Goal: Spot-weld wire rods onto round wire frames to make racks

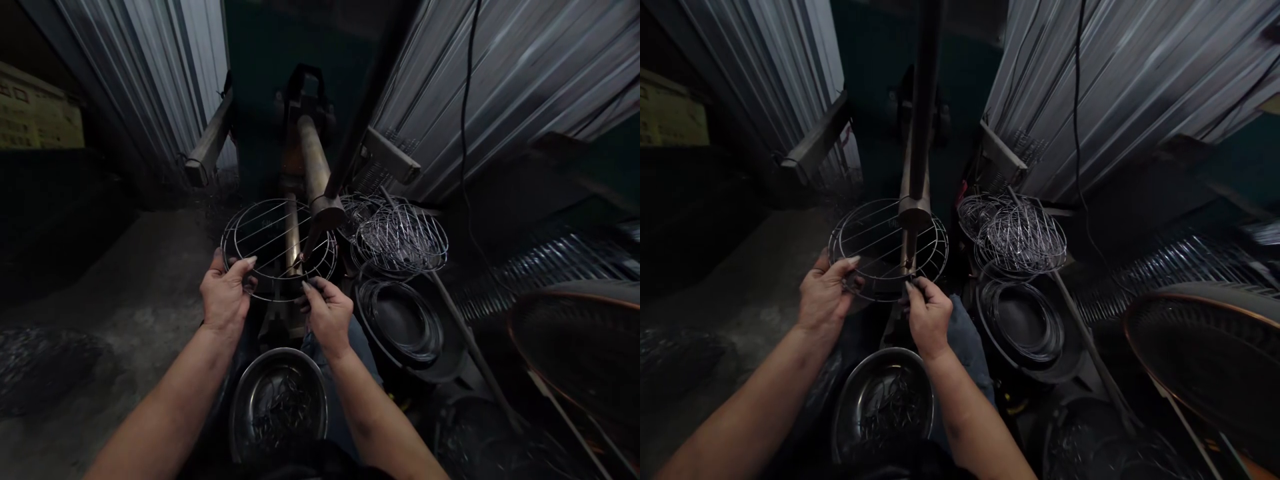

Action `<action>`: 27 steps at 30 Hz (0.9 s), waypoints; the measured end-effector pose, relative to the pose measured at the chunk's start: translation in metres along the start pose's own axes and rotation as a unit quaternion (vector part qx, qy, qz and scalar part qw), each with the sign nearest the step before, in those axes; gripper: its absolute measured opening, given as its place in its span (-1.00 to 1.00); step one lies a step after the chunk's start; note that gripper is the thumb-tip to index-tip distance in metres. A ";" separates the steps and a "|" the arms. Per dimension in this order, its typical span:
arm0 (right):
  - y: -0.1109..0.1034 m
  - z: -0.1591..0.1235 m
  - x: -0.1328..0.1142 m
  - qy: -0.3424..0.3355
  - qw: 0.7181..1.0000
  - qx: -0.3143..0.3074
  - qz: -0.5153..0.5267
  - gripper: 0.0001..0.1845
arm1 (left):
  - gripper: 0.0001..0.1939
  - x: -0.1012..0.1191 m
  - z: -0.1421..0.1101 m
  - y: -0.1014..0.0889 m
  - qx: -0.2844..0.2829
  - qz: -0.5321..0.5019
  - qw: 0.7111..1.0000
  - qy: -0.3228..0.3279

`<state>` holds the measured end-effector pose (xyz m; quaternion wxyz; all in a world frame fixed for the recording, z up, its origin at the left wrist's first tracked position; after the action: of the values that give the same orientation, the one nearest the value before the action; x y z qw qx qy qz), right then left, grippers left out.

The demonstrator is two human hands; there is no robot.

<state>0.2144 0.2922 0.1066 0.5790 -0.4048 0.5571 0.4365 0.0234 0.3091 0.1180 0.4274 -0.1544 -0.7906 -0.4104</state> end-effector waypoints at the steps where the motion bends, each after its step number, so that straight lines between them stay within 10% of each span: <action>1: 0.000 0.000 0.001 0.009 1.000 0.004 0.018 -0.75 | -0.51 0.000 0.001 0.000 -0.001 -0.001 1.000 -0.003; 27: 0.011 0.021 -0.005 0.020 0.999 0.022 0.042 -0.74 | -0.53 -0.010 0.034 0.009 0.024 0.023 0.999 -0.030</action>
<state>0.2100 0.3150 0.1125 0.5577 -0.3770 0.5944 0.4400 0.0158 0.3423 0.1042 0.4165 -0.1746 -0.8087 -0.3769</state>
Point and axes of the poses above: each hand's wrist, its own z-axis towards the middle knuckle, its own y-axis out of the palm, x = y × z, the point moved 6 cm from there along z, towards the middle knuckle, and after that the axes turned 4 degrees about x, right-handed, at the moved point
